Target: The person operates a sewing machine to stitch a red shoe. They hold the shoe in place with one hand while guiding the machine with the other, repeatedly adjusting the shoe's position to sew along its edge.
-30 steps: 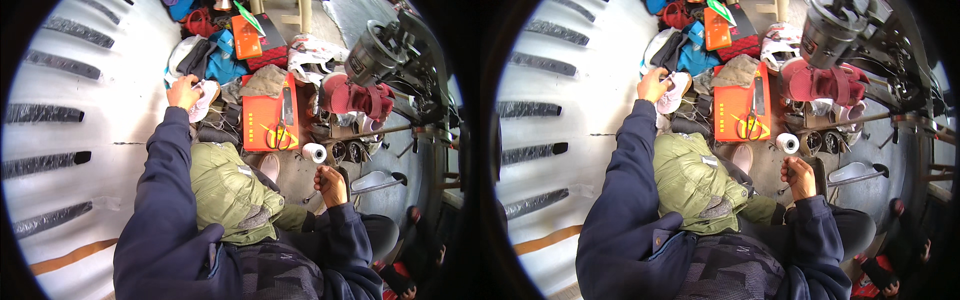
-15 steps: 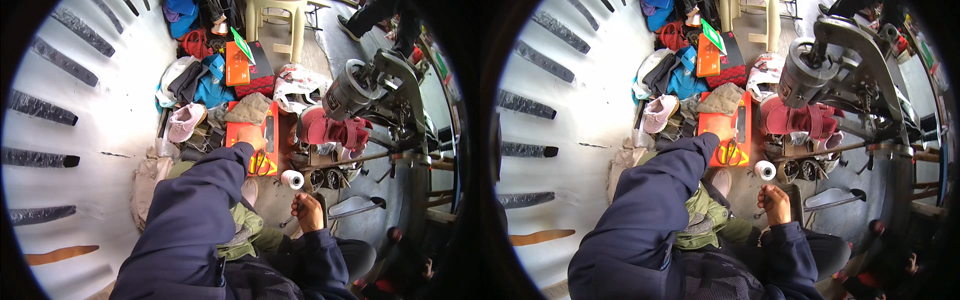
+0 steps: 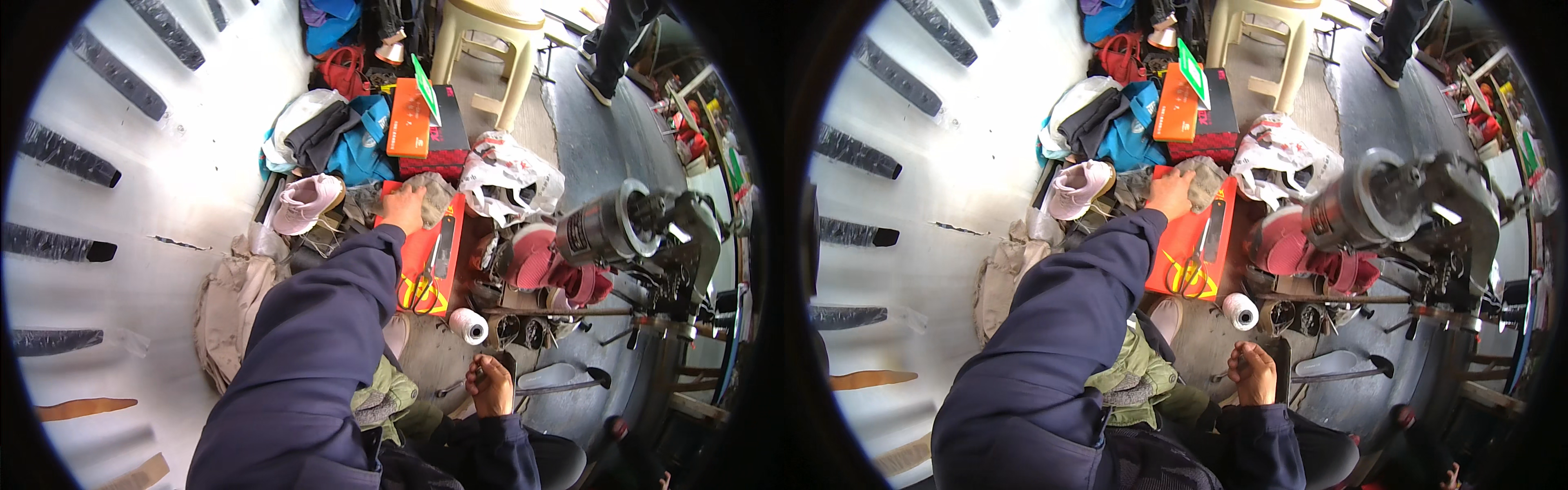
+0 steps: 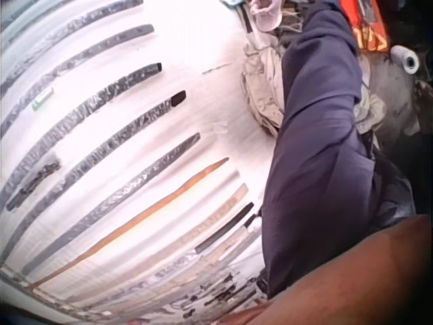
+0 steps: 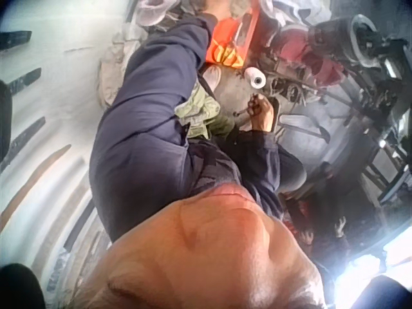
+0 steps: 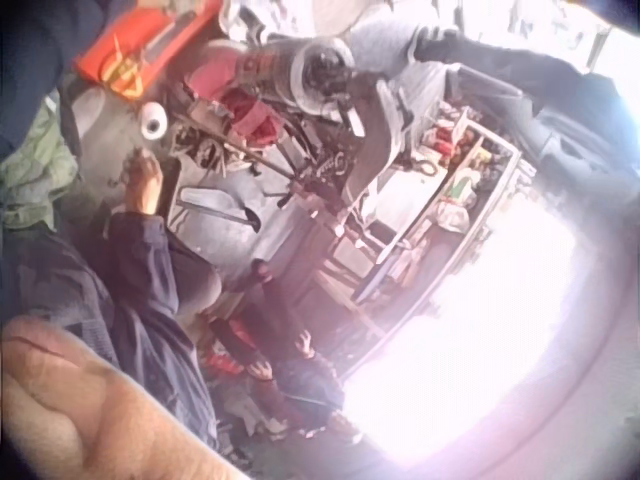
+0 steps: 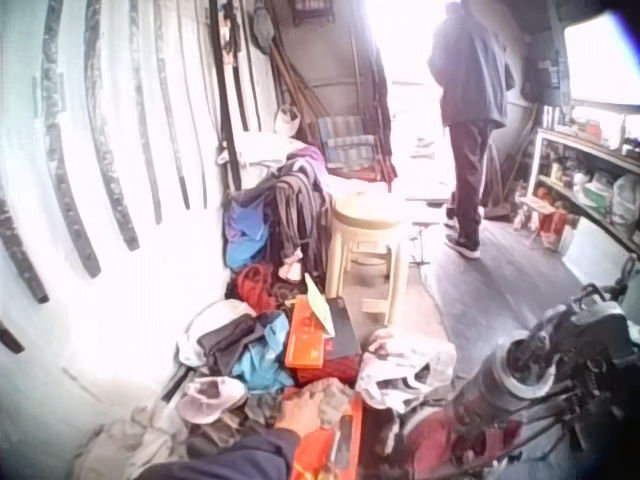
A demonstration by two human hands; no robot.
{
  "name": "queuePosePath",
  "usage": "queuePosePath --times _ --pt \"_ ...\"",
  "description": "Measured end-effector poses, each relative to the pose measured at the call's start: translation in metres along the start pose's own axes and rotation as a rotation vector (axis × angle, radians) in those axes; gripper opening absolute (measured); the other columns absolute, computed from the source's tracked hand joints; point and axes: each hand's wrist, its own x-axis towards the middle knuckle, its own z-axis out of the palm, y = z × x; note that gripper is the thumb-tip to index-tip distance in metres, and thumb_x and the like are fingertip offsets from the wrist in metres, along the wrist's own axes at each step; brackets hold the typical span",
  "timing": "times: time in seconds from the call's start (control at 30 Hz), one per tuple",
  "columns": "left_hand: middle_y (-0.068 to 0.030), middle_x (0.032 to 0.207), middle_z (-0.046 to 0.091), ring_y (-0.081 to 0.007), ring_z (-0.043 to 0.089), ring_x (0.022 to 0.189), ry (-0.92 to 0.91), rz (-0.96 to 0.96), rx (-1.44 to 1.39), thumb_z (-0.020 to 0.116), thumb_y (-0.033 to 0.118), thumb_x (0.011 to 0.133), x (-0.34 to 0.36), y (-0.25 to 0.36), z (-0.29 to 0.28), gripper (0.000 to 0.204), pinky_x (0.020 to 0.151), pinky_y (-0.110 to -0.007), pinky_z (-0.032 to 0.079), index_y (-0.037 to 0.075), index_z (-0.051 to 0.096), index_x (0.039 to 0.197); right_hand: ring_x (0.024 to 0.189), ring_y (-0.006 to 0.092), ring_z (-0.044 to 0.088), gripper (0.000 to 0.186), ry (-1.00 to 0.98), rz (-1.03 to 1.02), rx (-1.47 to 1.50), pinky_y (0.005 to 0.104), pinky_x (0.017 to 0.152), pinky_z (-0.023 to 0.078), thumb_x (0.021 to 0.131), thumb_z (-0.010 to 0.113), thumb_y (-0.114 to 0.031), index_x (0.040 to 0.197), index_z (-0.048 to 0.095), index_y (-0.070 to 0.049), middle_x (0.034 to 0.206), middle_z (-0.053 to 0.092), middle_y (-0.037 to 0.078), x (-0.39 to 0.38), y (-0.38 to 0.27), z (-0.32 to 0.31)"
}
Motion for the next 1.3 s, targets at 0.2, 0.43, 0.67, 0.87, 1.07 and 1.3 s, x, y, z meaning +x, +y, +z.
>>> queuePosePath --times 0.2,0.43,0.67,0.87,1.07,1.3 --pt "-0.0168 0.088 0.073 -0.0359 0.072 0.083 -0.001 0.034 -0.079 0.064 0.02 0.076 -0.006 -0.001 -0.02 0.025 0.073 -0.049 0.056 0.008 0.068 0.098 0.07 0.0159 0.057 0.021 -0.034 0.022 -0.024 0.0249 0.054 0.041 0.098 0.061 -0.021 0.104 0.061 0.0 0.086 0.061 0.007 0.007 0.0 0.006" --pt "-0.0195 0.095 0.073 -0.0383 0.07 0.092 0.195 -0.205 -0.47 0.069 0.042 0.073 0.0 -0.005 -0.132 0.042 0.08 -0.048 0.055 0.005 0.069 0.093 0.07 0.0153 0.06 0.018 -0.046 0.017 -0.012 0.0253 0.053 0.041 0.098 0.063 -0.018 0.101 0.064 0.0 0.084 0.064 0.006 0.005 0.002 0.01" --pt "-0.024 0.093 0.071 -0.0415 0.068 0.094 0.358 -0.33 -0.653 0.074 0.038 0.072 0.057 -0.034 -0.163 0.04 0.081 -0.046 0.053 0.001 0.063 0.087 0.07 0.0162 0.059 0.018 -0.032 -0.003 0.021 0.0255 0.053 0.041 0.098 0.063 -0.018 0.1 0.064 0.0 0.085 0.063 0.008 -0.004 0.0 0.005" --pt "-0.0187 0.1 0.07 -0.0393 0.067 0.099 0.512 -0.381 -0.62 0.076 0.027 0.078 0.105 -0.032 -0.123 0.035 0.085 -0.046 0.052 0.005 0.061 0.101 0.069 0.0162 0.059 0.019 0.03 0.005 0.052 0.0254 0.054 0.041 0.099 0.061 -0.019 0.102 0.063 0.0 0.084 0.063 0.008 -0.007 -0.002 -0.005" --pt "-0.0153 0.098 0.07 -0.0357 0.069 0.094 0.644 -0.215 -0.692 0.074 0.021 0.081 0.078 -0.006 -0.094 0.031 0.081 -0.045 0.052 0.008 0.058 0.105 0.069 0.0144 0.058 0.019 0.023 0.022 0.042 0.0251 0.055 0.041 0.1 0.059 -0.018 0.103 0.063 0.001 0.083 0.062 0.007 0.003 -0.004 0.007" --pt "-0.0137 0.102 0.072 -0.0329 0.07 0.099 -0.263 -0.262 -0.223 0.074 0.053 0.082 -0.059 0.052 -0.036 0.051 0.084 -0.047 0.053 0.011 0.064 0.109 0.068 0.013 0.057 0.021 -0.088 0.021 0.016 0.0242 0.055 0.042 0.101 0.059 -0.019 0.104 0.064 0.001 0.085 0.062 0.006 0.001 -0.002 0.023"
